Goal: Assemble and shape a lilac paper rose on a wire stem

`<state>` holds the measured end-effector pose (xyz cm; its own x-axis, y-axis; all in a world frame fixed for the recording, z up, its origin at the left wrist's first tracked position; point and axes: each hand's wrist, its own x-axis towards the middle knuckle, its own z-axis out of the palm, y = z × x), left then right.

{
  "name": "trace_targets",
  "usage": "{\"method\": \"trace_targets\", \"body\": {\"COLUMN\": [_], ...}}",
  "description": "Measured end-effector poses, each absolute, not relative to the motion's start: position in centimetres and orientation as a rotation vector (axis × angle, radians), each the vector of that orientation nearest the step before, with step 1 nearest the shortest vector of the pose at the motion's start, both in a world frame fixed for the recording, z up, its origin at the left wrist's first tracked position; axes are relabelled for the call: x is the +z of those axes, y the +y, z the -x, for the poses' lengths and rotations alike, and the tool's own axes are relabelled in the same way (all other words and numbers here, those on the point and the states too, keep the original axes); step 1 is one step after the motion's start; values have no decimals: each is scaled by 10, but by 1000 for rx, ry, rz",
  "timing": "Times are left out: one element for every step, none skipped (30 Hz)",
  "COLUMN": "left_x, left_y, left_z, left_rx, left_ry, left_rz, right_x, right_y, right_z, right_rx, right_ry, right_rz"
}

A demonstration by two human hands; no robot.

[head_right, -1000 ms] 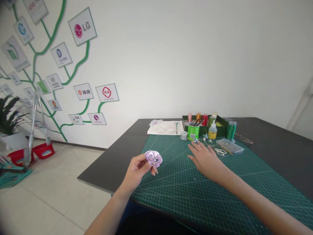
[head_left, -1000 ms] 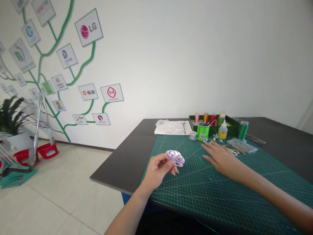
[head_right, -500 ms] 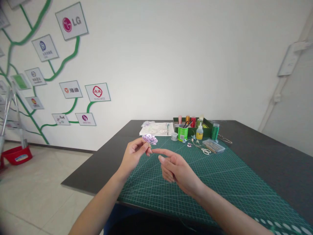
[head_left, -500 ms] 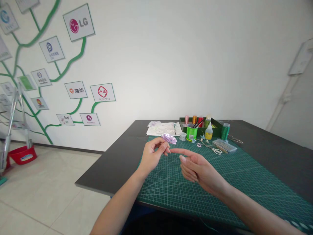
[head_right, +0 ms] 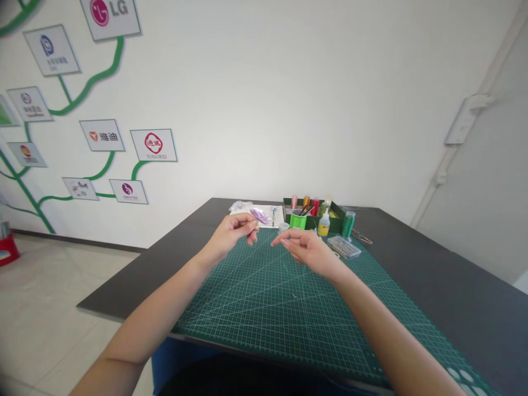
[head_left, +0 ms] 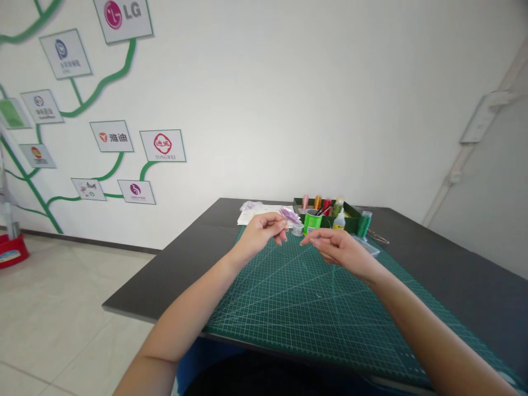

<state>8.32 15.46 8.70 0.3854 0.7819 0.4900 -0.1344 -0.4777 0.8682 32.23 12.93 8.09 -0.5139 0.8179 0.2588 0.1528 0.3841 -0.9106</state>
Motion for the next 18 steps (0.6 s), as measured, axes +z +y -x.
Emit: {"method": "trace_targets", "body": {"left_x": [84,81,77,74,71,68,65,64,62,61,60,59,59,58,56,55,53,51], "left_y": [161,166,171,174,176,177,177,176,174,171,169,167,165,163,162,161,161,161], "left_z": [-85,-85,-86,-86,-86,-85,-85,-84,-84,-84,-85,-85,-86,-87,-88,-89,-90,-91], "left_rx": [1234,1232,1235,1239,1243,1247,1250,1252,1252,1249,1244,1238,1230,1221,1211,1200,1189,1178], "left_ry": [585,614,658,709,758,804,845,878,906,929,947,961,975,989,1005,1020,1032,1040], "left_rz": [-1704,-1703,-1719,-1750,-1792,-1844,-1901,-1959,-2015,-2065,-2109,-2148,-2184,-2218,-2249,-2278,-2303,-2325], "right_x": [81,80,80,80,81,82,85,89,93,97,102,106,110,114,116,118,119,119], "right_y": [133,135,136,136,134,133,131,129,127,126,126,127,129,131,134,137,141,145], "right_z": [-325,-327,-330,-332,-334,-335,-337,-338,-338,-338,-338,-338,-337,-336,-334,-333,-331,-330], "right_rx": [1153,1160,1168,1173,1174,1171,1166,1164,1167,1178,1194,1212,1230,1243,1248,1246,1240,1231], "right_ry": [-1926,-1940,-1953,-1967,-1983,-2001,-2021,-2037,-2050,-2062,-2071,-2078,-2083,-2085,-2084,-2078,-2070,-2059], "right_rz": [829,816,802,789,777,768,760,750,734,713,690,659,619,578,541,514,498,499]}}
